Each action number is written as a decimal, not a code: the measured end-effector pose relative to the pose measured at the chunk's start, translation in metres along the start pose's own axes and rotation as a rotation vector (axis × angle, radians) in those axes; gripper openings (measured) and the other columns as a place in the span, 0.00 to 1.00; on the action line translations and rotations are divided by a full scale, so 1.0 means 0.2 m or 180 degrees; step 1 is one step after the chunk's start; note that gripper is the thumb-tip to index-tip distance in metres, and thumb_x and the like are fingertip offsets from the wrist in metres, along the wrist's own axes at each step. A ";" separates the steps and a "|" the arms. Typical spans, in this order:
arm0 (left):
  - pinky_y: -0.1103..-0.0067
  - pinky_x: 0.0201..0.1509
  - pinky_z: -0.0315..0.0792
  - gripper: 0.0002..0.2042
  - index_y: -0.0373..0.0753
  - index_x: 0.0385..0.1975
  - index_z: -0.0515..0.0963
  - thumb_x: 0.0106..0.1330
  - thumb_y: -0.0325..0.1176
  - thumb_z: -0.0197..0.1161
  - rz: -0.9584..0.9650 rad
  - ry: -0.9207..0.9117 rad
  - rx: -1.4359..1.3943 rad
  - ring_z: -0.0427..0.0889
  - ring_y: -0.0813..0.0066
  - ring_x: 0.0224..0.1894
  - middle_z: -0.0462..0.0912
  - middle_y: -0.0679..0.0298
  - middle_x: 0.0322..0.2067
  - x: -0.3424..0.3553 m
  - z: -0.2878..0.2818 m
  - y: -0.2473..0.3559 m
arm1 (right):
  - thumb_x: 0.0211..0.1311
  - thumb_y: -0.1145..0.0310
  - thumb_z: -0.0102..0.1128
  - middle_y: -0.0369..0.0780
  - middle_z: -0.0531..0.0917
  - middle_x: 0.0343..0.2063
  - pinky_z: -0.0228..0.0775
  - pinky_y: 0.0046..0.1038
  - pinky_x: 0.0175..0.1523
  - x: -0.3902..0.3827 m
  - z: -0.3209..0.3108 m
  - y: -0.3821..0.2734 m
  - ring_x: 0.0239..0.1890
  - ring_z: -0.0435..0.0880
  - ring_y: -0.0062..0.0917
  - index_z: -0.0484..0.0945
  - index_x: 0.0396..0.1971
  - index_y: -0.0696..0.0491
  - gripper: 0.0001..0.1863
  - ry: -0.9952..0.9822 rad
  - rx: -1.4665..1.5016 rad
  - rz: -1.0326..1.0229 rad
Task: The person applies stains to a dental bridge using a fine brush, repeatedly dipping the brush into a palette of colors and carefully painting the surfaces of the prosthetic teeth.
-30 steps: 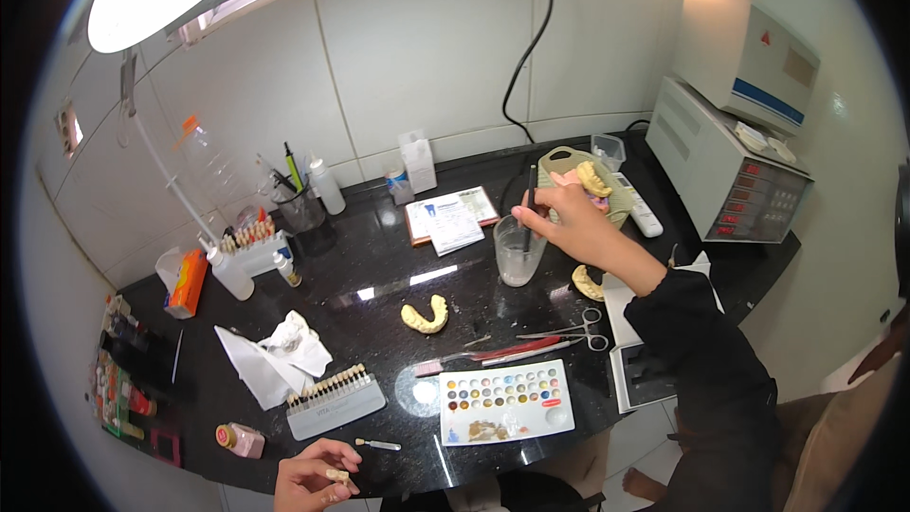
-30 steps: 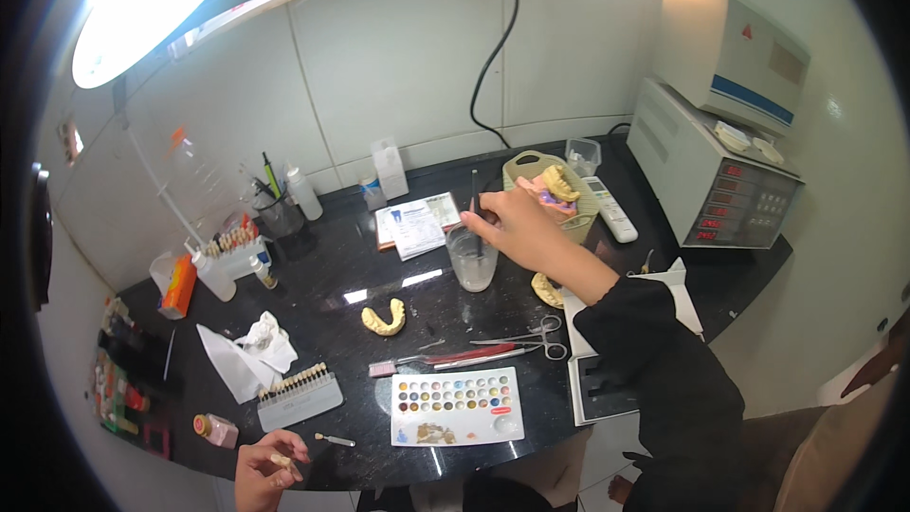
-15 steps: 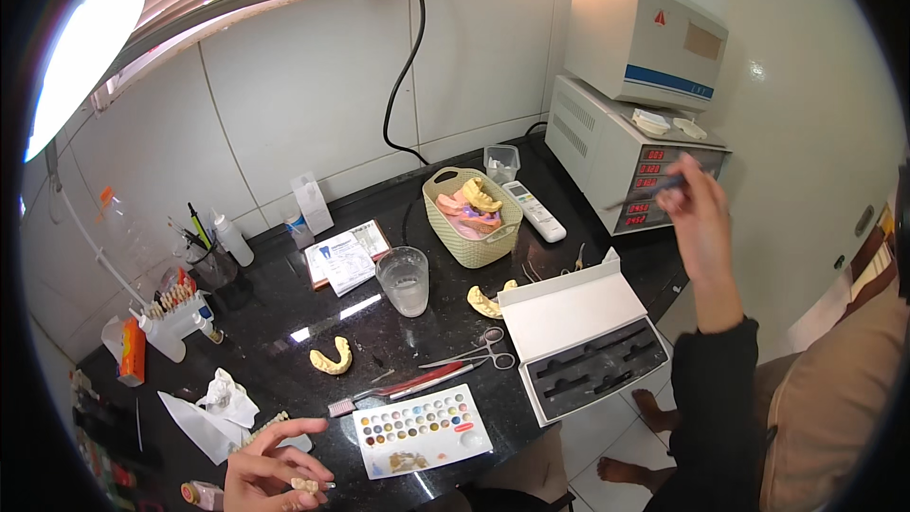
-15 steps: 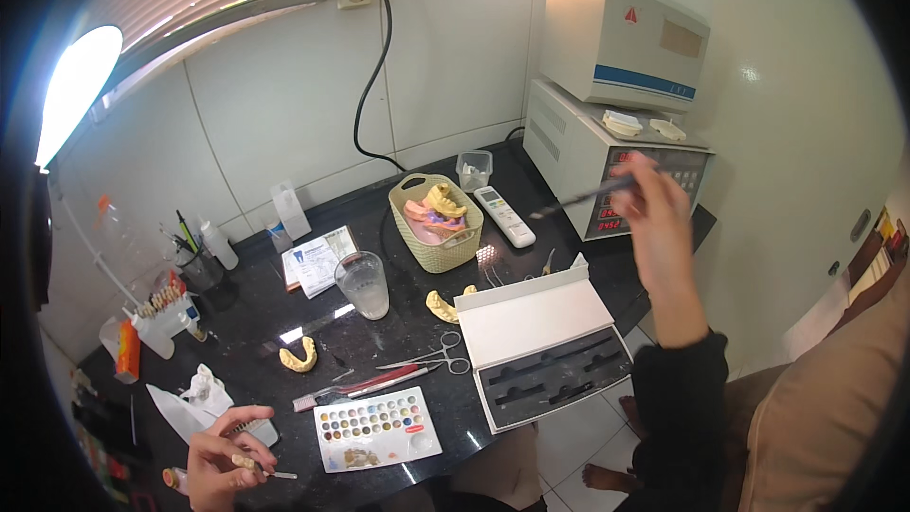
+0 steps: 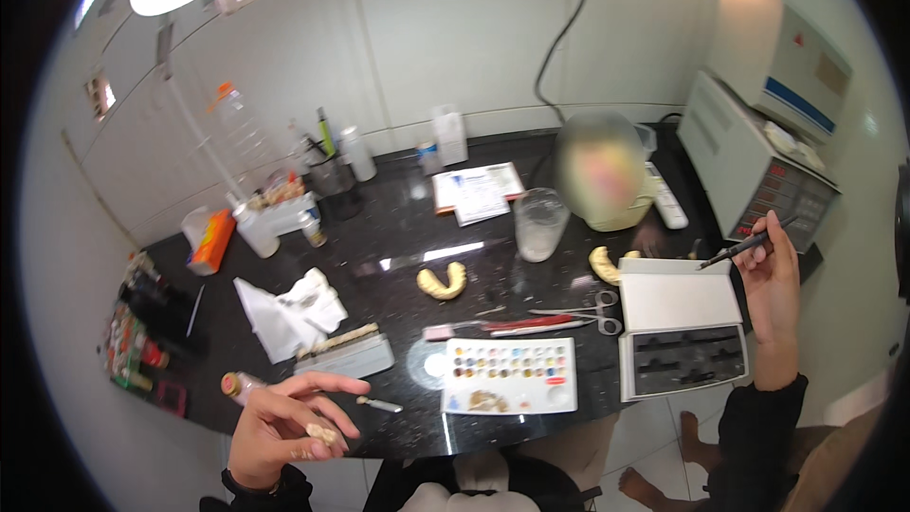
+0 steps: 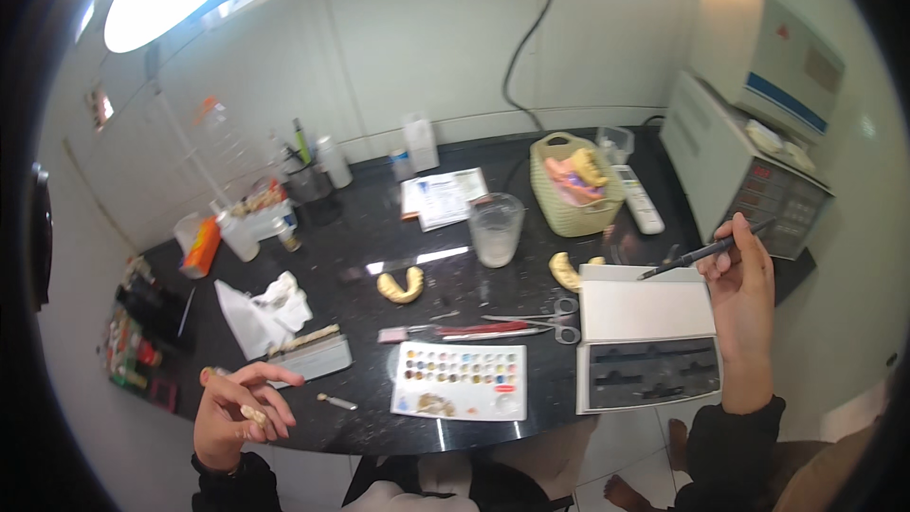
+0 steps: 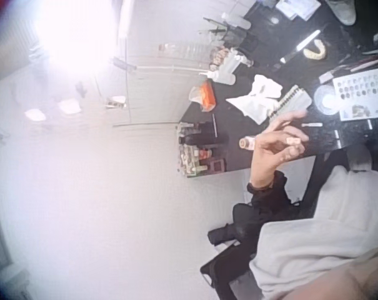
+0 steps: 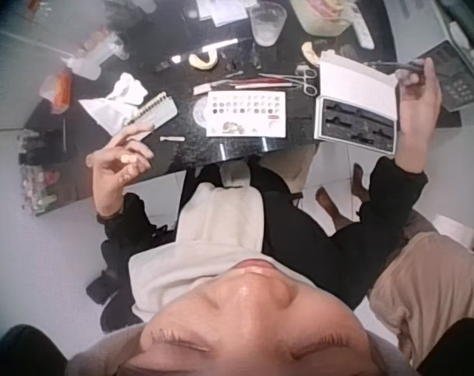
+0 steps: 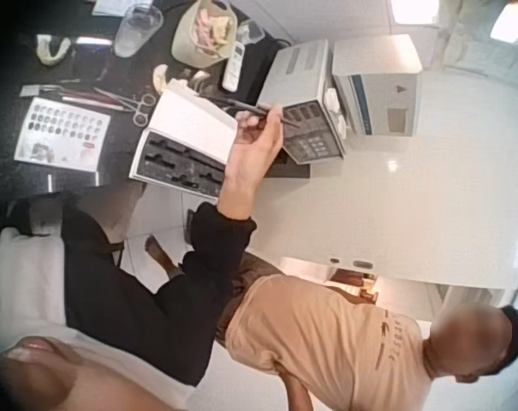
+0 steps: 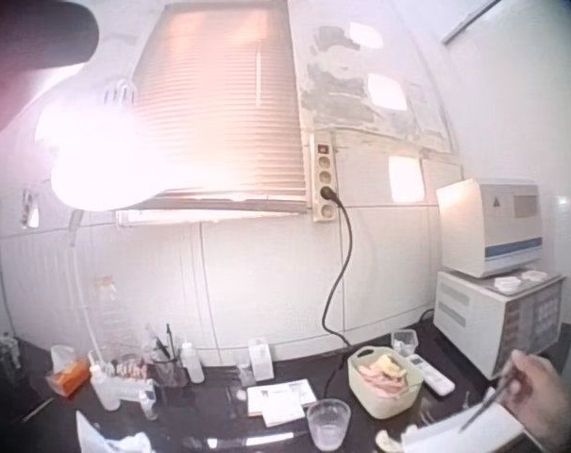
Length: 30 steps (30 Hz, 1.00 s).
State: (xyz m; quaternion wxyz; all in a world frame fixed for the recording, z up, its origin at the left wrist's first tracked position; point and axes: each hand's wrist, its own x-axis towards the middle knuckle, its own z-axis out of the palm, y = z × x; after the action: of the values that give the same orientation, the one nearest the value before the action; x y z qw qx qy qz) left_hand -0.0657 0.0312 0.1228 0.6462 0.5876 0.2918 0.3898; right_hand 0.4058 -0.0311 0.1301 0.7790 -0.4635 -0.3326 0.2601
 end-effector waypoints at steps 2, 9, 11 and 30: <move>0.79 0.35 0.77 0.10 0.32 0.23 0.81 0.45 0.30 0.73 0.0091 0.0362 0.0232 0.82 0.66 0.33 0.73 0.39 0.46 -0.10 -0.10 0.01 | 0.65 0.59 0.51 0.29 0.65 0.14 0.61 0.19 0.33 -0.04 0.15 0.04 0.21 0.65 0.14 0.74 0.28 0.56 0.14 -0.0292 0.0036 0.0174; 0.79 0.36 0.76 0.15 0.30 0.25 0.80 0.46 0.36 0.73 0.0478 0.0886 0.0455 0.80 0.68 0.38 0.68 0.39 0.52 -0.29 -0.31 0.06 | 0.65 0.59 0.51 0.29 0.67 0.16 0.58 0.16 0.30 -0.14 0.79 0.15 0.21 0.65 0.12 0.74 0.27 0.55 0.14 -0.1574 -0.0026 0.0749; 0.80 0.36 0.76 0.15 0.30 0.26 0.80 0.47 0.37 0.73 0.0517 0.0959 0.0388 0.80 0.68 0.39 0.67 0.39 0.53 -0.26 -0.33 0.04 | 0.65 0.59 0.51 0.29 0.70 0.17 0.61 0.15 0.31 -0.16 0.95 0.20 0.22 0.69 0.10 0.75 0.29 0.55 0.14 -0.1923 -0.0161 0.0817; 0.81 0.61 0.64 0.09 0.31 0.41 0.74 0.64 0.28 0.57 -0.0745 0.0493 -0.1203 0.69 0.72 0.57 0.70 0.54 0.54 0.19 -0.64 -0.20 | 0.62 0.65 0.51 0.37 0.80 0.19 0.68 0.19 0.30 -0.26 1.69 1.09 0.22 0.77 0.16 0.79 0.28 0.59 0.13 -0.2598 -0.1223 0.0958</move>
State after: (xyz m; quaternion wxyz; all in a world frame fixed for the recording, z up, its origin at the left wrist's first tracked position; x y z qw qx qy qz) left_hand -0.1469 0.1313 0.0687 0.7612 0.3867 0.3286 0.4039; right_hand 0.0951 0.2125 0.0390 0.4385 -0.5022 -0.5827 0.4647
